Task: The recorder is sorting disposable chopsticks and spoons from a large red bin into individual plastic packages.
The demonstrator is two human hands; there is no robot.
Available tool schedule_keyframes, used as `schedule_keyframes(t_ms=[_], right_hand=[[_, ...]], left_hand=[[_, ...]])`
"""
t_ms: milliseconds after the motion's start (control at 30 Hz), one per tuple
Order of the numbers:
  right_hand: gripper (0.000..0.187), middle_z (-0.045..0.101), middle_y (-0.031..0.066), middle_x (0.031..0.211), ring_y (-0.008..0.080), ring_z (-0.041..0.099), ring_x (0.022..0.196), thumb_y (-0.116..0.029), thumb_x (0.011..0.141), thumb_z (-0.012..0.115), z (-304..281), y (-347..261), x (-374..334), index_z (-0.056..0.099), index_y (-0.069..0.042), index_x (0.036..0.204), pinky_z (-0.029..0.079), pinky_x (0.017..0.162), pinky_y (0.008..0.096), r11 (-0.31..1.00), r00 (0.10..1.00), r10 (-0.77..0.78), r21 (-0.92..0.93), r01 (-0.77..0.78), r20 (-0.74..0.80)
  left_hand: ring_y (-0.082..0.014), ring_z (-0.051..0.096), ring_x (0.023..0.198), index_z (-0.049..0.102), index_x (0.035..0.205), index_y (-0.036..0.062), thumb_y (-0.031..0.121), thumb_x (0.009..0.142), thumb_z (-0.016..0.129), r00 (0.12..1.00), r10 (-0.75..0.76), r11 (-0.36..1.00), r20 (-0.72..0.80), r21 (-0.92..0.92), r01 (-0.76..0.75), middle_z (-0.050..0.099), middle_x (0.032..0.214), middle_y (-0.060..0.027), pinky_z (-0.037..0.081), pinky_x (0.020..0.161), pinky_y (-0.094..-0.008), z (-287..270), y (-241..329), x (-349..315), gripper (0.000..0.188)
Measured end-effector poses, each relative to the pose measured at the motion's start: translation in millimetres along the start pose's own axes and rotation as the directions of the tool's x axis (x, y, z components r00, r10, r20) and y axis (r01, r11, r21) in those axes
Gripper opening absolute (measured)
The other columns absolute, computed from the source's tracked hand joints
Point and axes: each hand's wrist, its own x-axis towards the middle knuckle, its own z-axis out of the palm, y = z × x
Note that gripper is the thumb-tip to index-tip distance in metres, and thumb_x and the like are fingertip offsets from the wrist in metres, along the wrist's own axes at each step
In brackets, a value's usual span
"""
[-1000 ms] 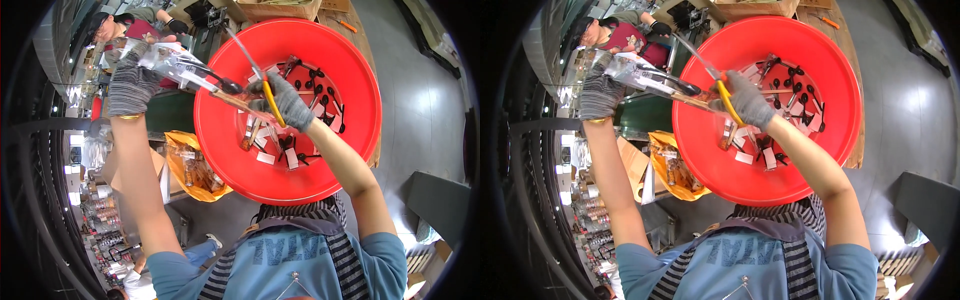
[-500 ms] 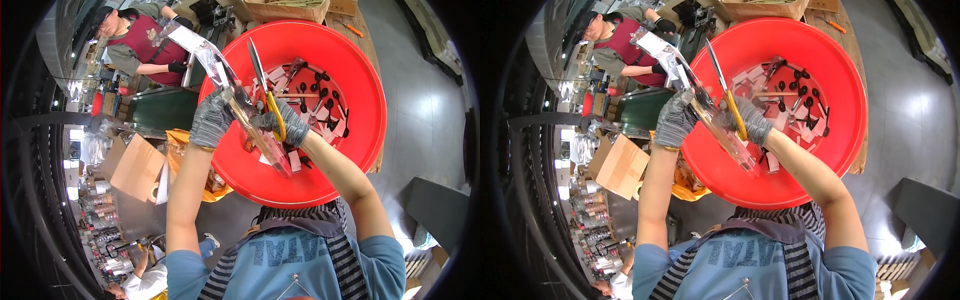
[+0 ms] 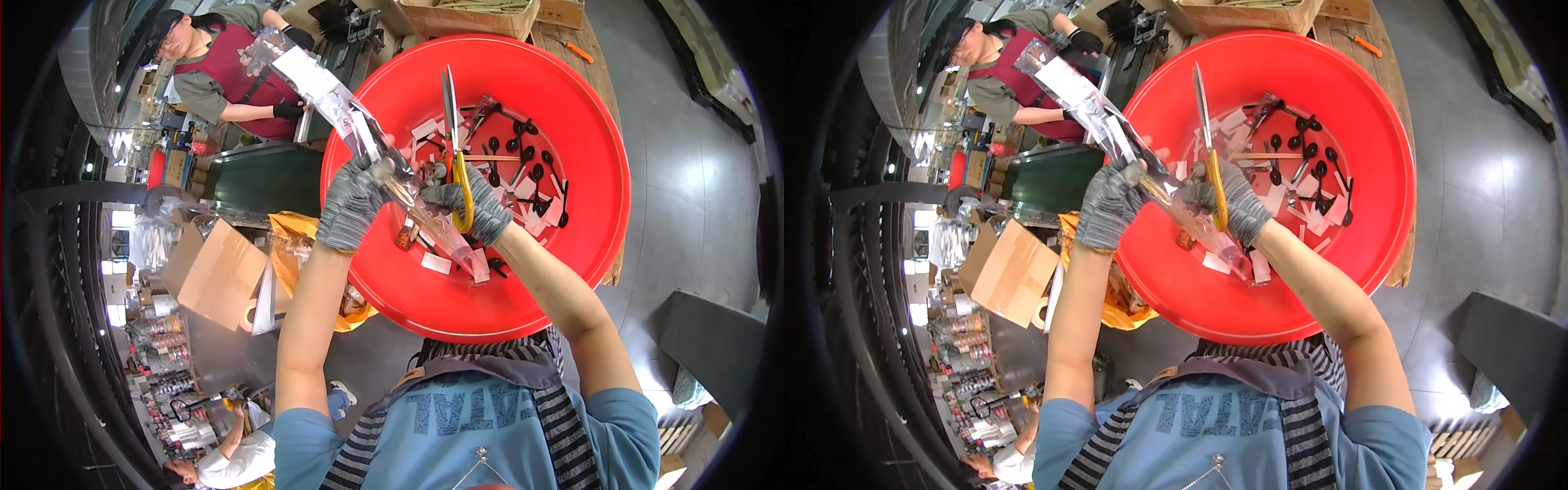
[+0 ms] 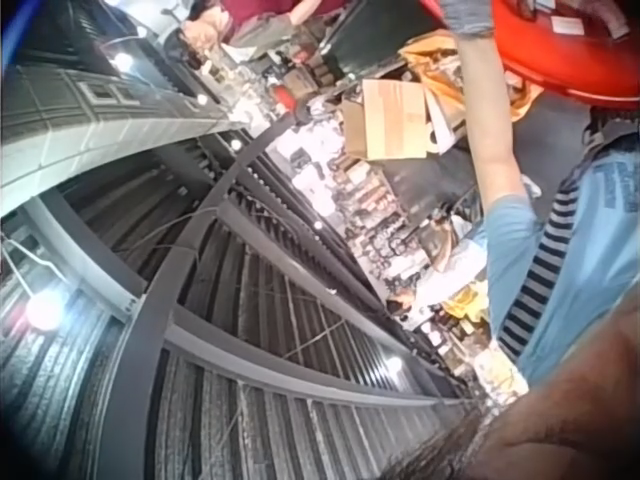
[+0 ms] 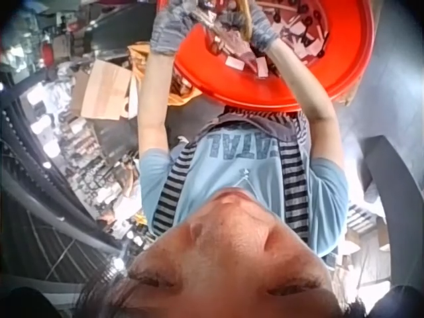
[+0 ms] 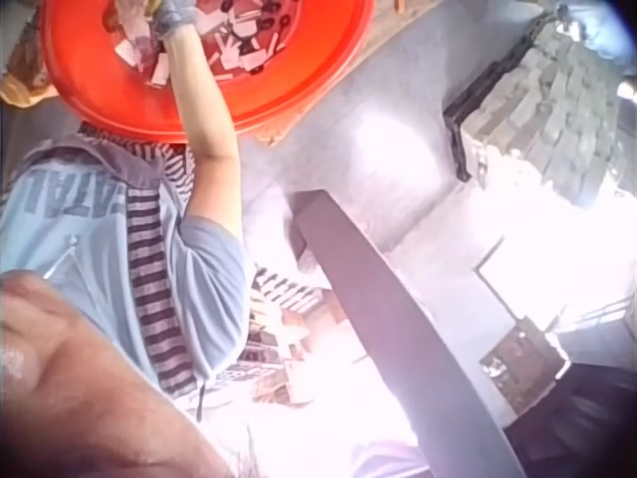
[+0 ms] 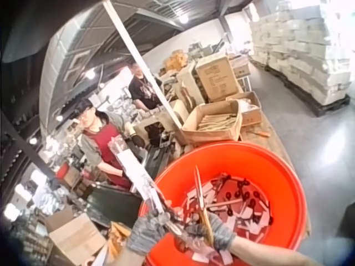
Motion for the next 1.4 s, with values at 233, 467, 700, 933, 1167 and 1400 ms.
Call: schedule_keyframes(t_ms=[233, 467, 700, 933, 1167, 1400], right_hand=[[0.028, 0.049, 0.0012, 0.069, 0.009, 0.049, 0.067, -0.01, 0.073, 0.07, -15, 7, -3, 0.048, -0.001, 0.089, 0.044, 0.061, 0.0241, 0.996, 0.995, 0.049, -0.069, -0.055, -0.091], [0.037, 0.054, 0.0068, 0.074, 0.0128, 0.051, 0.07, -0.022, 0.079, 0.067, -34, 14, -29, 0.049, 0.002, 0.102, 0.045, 0.063, 0.0297, 0.832, 0.999, 0.037, -0.552, -0.05, -0.035], [0.037, 0.057, 0.0089, 0.077, 0.0111, 0.057, 0.067, -0.027, 0.081, 0.064, -33, 11, -36, 0.05, 0.0, 0.102, 0.045, 0.052, 0.0264, 0.668, 0.988, 0.157, -0.736, -0.109, -0.004], [0.033, 0.055, 0.0018, 0.073, 0.0061, 0.049, 0.053, -0.035, 0.083, 0.06, -19, 10, -34, 0.055, -0.005, 0.096, 0.038, 0.042, 0.018, 0.947, 0.975, 0.22, -0.238, -0.217, -0.014], [0.017, 0.053, 0.0015, 0.068, 0.0094, 0.049, 0.055, -0.011, 0.074, 0.068, 3, 15, -19, 0.057, -0.003, 0.084, 0.04, 0.051, 0.0221, 0.983, 0.999, -0.052, -0.179, 0.048, -0.017], [0.026, 0.053, 0.0028, 0.072, 0.0102, 0.053, 0.059, -0.006, 0.074, 0.07, 12, 11, -13, 0.049, -0.004, 0.089, 0.044, 0.046, 0.0241, 0.977, 0.995, -0.019, -0.212, -0.002, -0.098]], left_hand=[[-0.0151, 0.062, 0.075, 0.055, 0.1, 0.0026, -0.002, 0.08, 0.056, 0.991, -0.062, 0.929, -0.12, 0.356, 0.101, 0.061, 0.085, -0.004, 0.053, 0.064, -0.0255, -9, -6, -5, 0.02], [-0.0133, 0.061, 0.074, 0.056, 0.102, 0.003, -0.003, 0.08, 0.054, 0.991, -0.064, 0.956, -0.116, 0.278, 0.095, 0.06, 0.087, -0.004, 0.053, 0.065, -0.0247, -17, 5, -10, 0.023], [-0.0135, 0.062, 0.071, 0.057, 0.103, 0.0021, -0.003, 0.075, 0.06, 0.983, -0.06, 0.902, -0.173, 0.412, 0.127, 0.063, 0.083, -0.0042, 0.053, 0.062, -0.0247, -9, 13, -15, 0.029], [-0.0118, 0.061, 0.067, 0.057, 0.094, 0.0016, -0.002, 0.073, 0.063, 0.983, -0.058, 0.862, -0.177, 0.487, 0.139, 0.062, 0.079, -0.0056, 0.051, 0.056, -0.0224, -8, 10, -20, 0.021], [-0.0075, 0.055, 0.064, 0.057, 0.093, 0.002, -0.001, 0.074, 0.063, 0.989, -0.034, 0.809, -0.145, 0.577, 0.112, 0.059, 0.075, -0.0019, 0.046, 0.055, -0.02, -1, -1, -26, 0.021], [-0.0087, 0.056, 0.07, 0.057, 0.093, 0.002, 0.0, 0.076, 0.062, 0.989, -0.077, 0.853, -0.127, 0.506, 0.131, 0.059, 0.079, -0.0024, 0.046, 0.062, -0.0215, 3, -10, -29, 0.018]])
